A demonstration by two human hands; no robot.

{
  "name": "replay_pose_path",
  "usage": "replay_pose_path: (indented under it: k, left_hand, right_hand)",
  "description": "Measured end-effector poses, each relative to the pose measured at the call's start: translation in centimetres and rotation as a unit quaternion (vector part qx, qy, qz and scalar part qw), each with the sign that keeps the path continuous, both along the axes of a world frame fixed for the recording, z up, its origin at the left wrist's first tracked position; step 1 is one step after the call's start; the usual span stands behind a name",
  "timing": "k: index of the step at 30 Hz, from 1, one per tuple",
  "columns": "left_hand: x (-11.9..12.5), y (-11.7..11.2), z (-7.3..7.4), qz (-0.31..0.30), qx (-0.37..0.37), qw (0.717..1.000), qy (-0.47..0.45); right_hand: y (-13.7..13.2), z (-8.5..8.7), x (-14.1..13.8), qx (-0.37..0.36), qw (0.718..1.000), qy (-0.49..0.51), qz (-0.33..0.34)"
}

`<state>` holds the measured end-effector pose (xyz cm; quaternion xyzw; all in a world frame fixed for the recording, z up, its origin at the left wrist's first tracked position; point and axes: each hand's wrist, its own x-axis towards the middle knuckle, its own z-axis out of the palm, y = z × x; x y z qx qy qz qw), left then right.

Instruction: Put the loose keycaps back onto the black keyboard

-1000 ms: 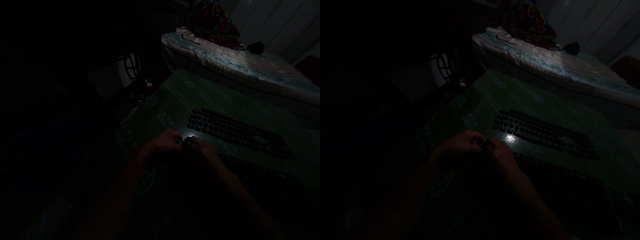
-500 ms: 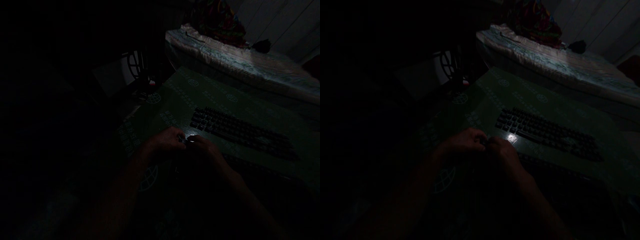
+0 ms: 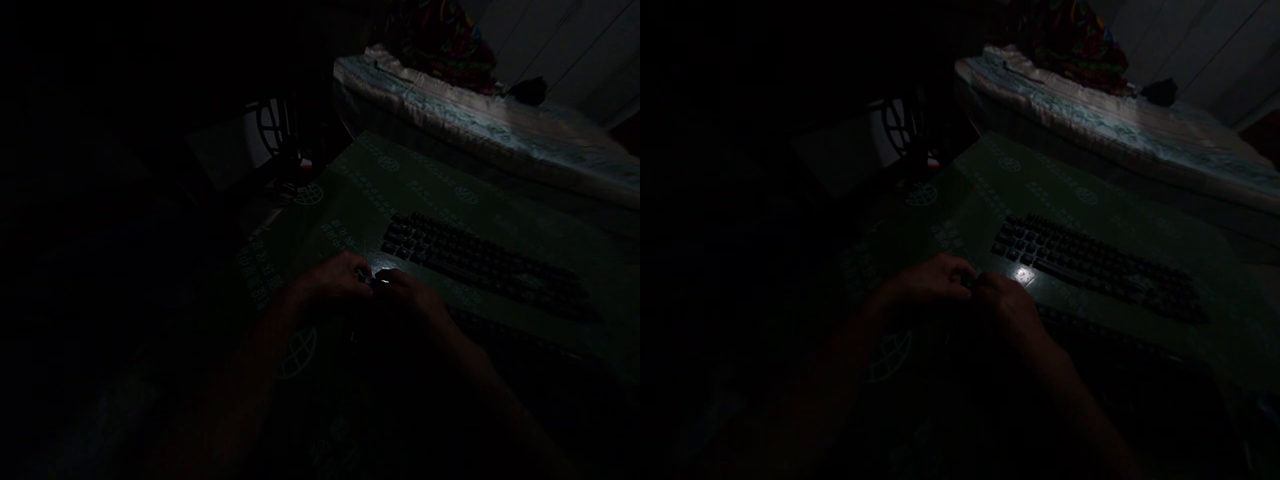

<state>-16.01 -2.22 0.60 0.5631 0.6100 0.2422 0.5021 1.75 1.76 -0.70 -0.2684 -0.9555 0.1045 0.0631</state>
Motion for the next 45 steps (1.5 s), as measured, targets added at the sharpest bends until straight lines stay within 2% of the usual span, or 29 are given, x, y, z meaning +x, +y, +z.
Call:
replay_pose_path:
  k: [10,17,22,29,38,42,45]
  left_hand:
    - [-0.2,0.1,-0.3,-0.002,-0.019,0.999,-0.026]
    - [-0.3,0.0,0.2,0.000,-0.043,0.997,-0.059]
    - [-0.5,-0.1,0.4,0.034,-0.041,0.996,-0.073]
    - [-0.6,-0.1,0.5,0.083,-0.024,0.995,-0.044]
    - [-0.4,0.0,0.5,0.071,-0.031,0.996,-0.043]
    - [-0.5,0.0,0.2,0.062,-0.022,0.997,-0.050]
    - [-0.5,0.0,0.0,0.042,-0.019,0.998,-0.053]
  right_hand:
    - [0.2,-0.2,0.2,-0.009,0.999,0.036,0.009]
    - [-0.1,-0.6,0.4,-0.028,0.998,0.064,0.006]
    - [-0.1,-0.4,0.7,-0.045,0.996,0.076,0.014]
    - [-0.3,0.2,0.6,-0.036,0.997,0.063,-0.001]
    - [-0.6,0.1,0.5,-0.034,0.998,0.053,0.000]
    - [-0.9,0.6,0.1,-0.017,0.999,0.024,-0.028]
    - [-1.2,1.1,-0.1,-0.010,1.000,-0.002,-0.007]
